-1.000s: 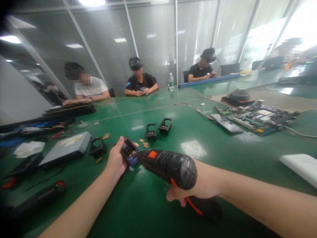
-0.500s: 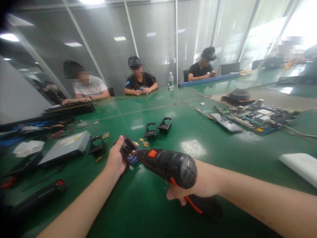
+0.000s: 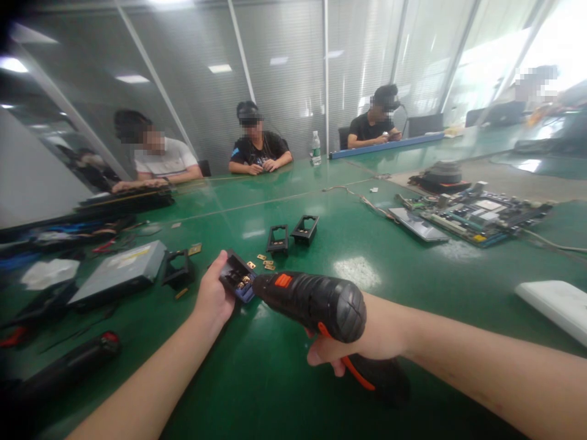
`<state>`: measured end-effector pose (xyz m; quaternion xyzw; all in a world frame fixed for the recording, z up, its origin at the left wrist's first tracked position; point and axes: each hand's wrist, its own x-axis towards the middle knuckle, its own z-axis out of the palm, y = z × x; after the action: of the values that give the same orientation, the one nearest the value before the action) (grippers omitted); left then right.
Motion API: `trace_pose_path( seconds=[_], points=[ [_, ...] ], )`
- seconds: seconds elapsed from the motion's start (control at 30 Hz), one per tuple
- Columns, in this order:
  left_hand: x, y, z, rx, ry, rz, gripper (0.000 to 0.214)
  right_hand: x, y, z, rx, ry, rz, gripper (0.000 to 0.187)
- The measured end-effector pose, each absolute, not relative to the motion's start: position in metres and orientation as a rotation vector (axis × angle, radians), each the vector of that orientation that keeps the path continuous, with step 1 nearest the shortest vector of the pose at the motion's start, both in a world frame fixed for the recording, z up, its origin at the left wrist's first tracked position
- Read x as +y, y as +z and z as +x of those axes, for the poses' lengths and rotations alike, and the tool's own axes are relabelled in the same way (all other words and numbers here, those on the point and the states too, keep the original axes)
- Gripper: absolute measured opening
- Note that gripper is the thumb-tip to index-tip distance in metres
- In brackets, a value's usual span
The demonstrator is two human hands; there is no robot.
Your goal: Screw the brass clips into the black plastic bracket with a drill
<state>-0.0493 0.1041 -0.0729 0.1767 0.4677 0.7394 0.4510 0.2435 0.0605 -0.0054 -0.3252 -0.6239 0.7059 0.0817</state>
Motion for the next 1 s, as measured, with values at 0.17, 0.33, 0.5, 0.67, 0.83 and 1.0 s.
trace_pose_path(
  seconds=[0.17, 0.33, 0.5, 0.67, 0.83, 1.0],
  points=[
    [0.105, -0.072, -0.049, 1.150, 1.842, 0.425, 0.029, 0.059, -0.007, 0.239, -1.701, 2.195, -1.041, 0.038],
    [0.105, -0.072, -0.049, 1.170, 1.850, 0.459, 0.033, 0.056, -0.010, 0.234, -1.589, 2.234, -1.054, 0.038],
    [0.105, -0.072, -0.048, 1.185, 1.839, 0.496, 0.035, 0.055, -0.017, 0.236, -1.576, 2.224, -1.010, 0.038],
    [0.106, -0.072, -0.048, 1.176, 1.844, 0.500, 0.036, 0.057, -0.022, 0.237, -1.578, 2.241, -0.967, 0.037],
    [0.106, -0.073, -0.049, 1.165, 1.844, 0.500, 0.034, 0.056, -0.021, 0.240, -1.605, 2.225, -0.964, 0.039],
    [0.106, -0.073, -0.049, 1.161, 1.836, 0.496, 0.035, 0.054, -0.019, 0.241, -1.622, 2.218, -0.948, 0.037]
  ],
)
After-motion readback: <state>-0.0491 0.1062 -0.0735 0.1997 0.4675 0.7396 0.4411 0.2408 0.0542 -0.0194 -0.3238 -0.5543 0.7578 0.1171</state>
